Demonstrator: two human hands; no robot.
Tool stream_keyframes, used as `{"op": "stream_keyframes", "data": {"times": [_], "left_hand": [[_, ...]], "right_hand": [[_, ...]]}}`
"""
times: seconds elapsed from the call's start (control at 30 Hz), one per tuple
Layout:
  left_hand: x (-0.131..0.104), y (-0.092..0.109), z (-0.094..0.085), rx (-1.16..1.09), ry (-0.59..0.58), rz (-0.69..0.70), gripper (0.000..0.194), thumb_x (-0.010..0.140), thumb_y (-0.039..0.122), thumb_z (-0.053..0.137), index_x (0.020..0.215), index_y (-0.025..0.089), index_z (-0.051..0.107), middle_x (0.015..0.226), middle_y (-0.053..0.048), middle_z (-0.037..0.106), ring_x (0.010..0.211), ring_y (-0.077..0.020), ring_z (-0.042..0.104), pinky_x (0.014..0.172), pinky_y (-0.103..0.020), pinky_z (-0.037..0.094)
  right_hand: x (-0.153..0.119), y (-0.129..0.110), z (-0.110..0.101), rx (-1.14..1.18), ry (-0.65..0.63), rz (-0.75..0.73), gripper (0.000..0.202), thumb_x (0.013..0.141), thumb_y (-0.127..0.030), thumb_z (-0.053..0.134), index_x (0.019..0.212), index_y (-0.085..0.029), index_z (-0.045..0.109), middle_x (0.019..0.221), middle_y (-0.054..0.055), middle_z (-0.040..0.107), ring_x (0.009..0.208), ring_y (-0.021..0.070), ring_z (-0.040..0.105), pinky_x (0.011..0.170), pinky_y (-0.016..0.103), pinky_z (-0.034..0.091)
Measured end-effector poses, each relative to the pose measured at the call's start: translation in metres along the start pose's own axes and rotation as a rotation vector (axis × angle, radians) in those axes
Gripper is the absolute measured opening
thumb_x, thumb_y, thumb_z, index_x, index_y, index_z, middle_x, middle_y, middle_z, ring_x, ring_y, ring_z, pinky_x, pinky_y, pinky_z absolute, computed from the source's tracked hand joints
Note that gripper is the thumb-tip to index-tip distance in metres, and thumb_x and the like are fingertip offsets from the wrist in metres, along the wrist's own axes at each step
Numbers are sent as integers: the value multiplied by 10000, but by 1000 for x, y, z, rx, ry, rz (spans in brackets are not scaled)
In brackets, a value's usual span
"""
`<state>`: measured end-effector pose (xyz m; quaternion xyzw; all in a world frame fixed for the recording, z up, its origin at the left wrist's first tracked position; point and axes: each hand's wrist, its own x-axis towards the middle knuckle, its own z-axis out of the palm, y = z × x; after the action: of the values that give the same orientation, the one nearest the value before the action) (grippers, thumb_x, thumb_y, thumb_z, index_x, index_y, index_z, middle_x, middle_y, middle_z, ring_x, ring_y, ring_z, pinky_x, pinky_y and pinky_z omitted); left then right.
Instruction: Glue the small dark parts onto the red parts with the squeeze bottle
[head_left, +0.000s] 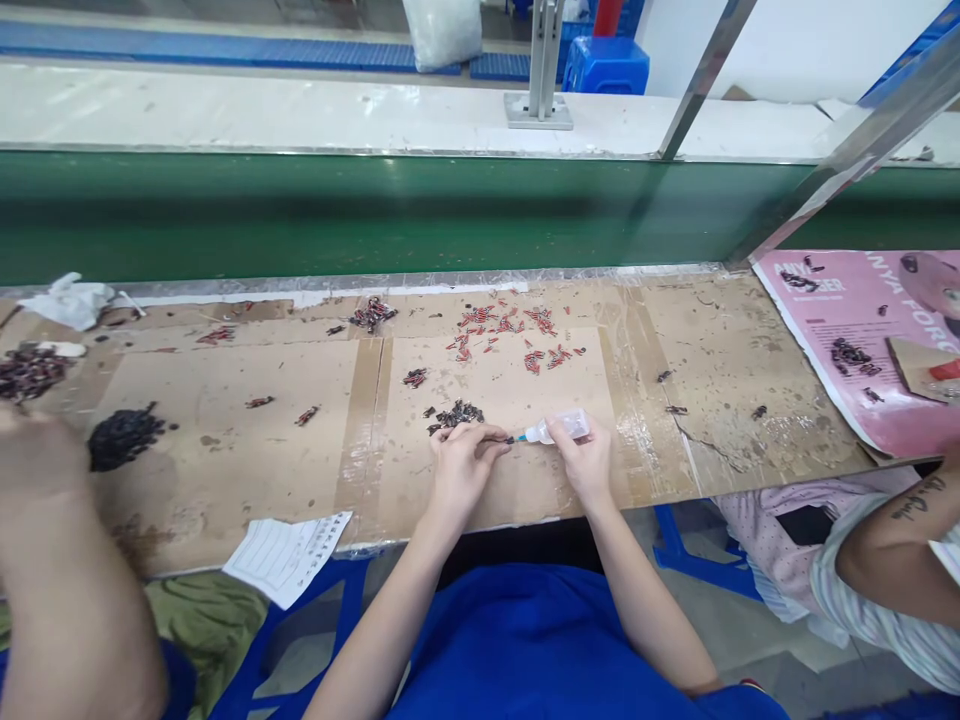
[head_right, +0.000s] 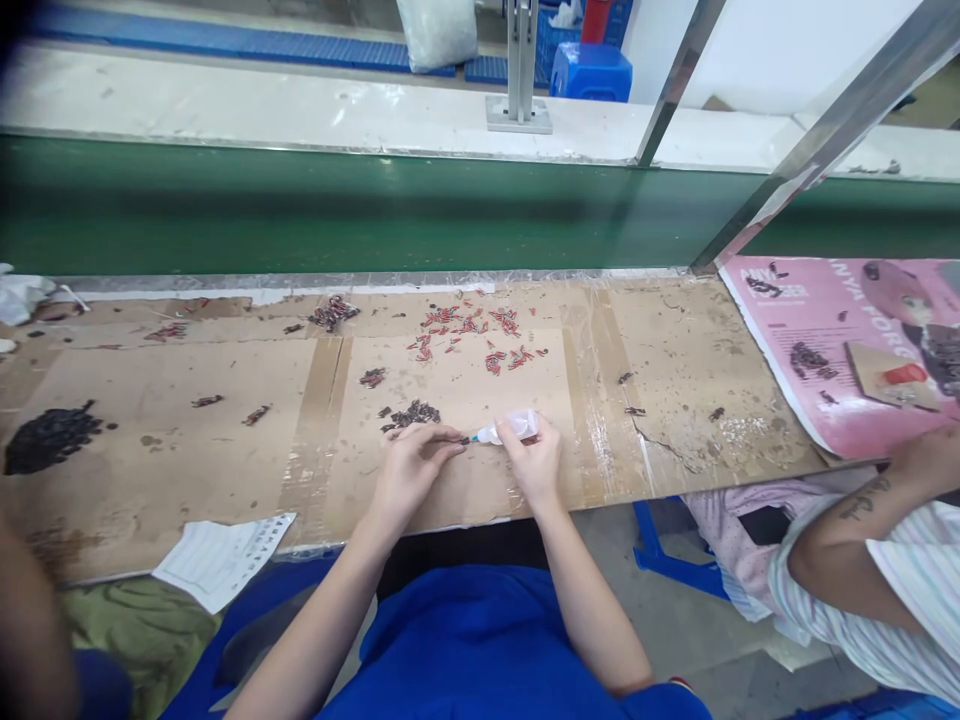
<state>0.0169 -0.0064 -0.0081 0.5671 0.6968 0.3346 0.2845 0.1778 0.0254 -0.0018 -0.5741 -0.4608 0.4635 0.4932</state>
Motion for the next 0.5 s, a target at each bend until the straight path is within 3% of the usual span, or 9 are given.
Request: {"op": "stream_keyframes", "data": {"times": [0.5], "left_hand": [[3,7,-1,79,-15,-38,118,723,155,723,682,261,693,829,-15,770,889,-255,665,971,-513,316]], "right_hand": [[-1,0,-1,2,-14,6,255,700,-396,690,623,-172,596,570,-8,588,542,134,521,553,265,447]]}}
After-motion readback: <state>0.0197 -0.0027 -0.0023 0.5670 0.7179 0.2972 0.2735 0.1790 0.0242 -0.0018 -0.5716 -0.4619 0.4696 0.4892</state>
